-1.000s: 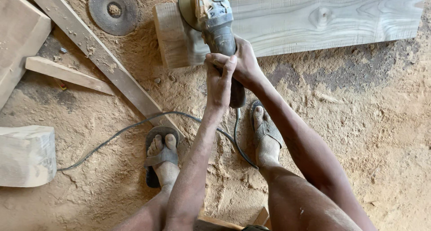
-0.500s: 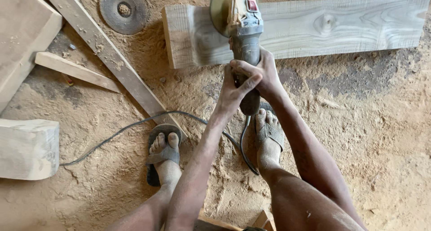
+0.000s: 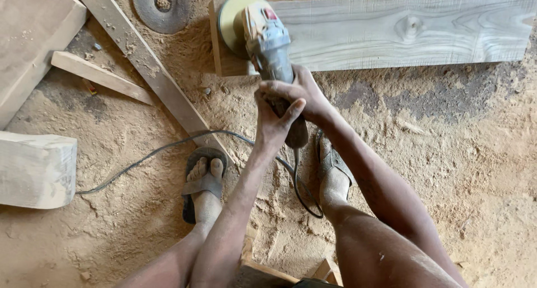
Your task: The person sands a long curved wooden plank lying on the sandy floor using an angle grinder, moving the tool along the wood surface and edges. They reposition the plank, sand a second smaller wooden block, then continue sanding the plank and run a hand over the surface.
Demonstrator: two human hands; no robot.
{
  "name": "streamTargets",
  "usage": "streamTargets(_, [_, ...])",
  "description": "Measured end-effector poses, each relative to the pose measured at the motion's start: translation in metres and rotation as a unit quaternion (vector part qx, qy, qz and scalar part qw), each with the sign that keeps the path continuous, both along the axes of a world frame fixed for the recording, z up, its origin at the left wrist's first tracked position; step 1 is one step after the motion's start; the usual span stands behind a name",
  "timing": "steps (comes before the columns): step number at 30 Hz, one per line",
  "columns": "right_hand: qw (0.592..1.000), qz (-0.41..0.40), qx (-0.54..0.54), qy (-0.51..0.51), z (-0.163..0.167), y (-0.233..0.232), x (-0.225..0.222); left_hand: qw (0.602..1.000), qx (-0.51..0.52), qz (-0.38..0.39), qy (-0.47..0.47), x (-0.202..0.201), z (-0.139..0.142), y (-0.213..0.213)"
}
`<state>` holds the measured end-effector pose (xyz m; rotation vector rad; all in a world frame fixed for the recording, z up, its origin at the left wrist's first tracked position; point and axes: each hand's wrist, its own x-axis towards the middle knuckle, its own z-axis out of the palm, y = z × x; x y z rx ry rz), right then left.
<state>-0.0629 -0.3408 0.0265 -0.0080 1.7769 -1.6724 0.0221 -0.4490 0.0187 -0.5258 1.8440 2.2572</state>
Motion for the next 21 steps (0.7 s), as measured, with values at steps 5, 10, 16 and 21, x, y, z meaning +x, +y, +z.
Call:
streamTargets(5, [0.999, 0.038, 0.013, 0.027, 0.005, 0.004, 0.045, 0.999, -0.031, 0.004, -0.014, 0.051, 0.009, 0.008])
streamTargets(10, [0.998, 0.064, 0.015, -0.001, 0.012, 0.016, 0.096, 0.998, -0.026, 0.007, -0.048, 0.109, 0.028, 0.021])
streamTargets(16, [0.997, 0.043, 0.051, -0.029, 0.022, 0.041, 0.134, 0.999, -0.020, -0.012, -0.026, 0.138, 0.036, 0.042])
streamTargets(21, [0.997, -0.015, 0.074, -0.003, 0.036, 0.063, 0.126, 0.996, 0.006, -0.073, 0.047, 0.123, 0.022, 0.037])
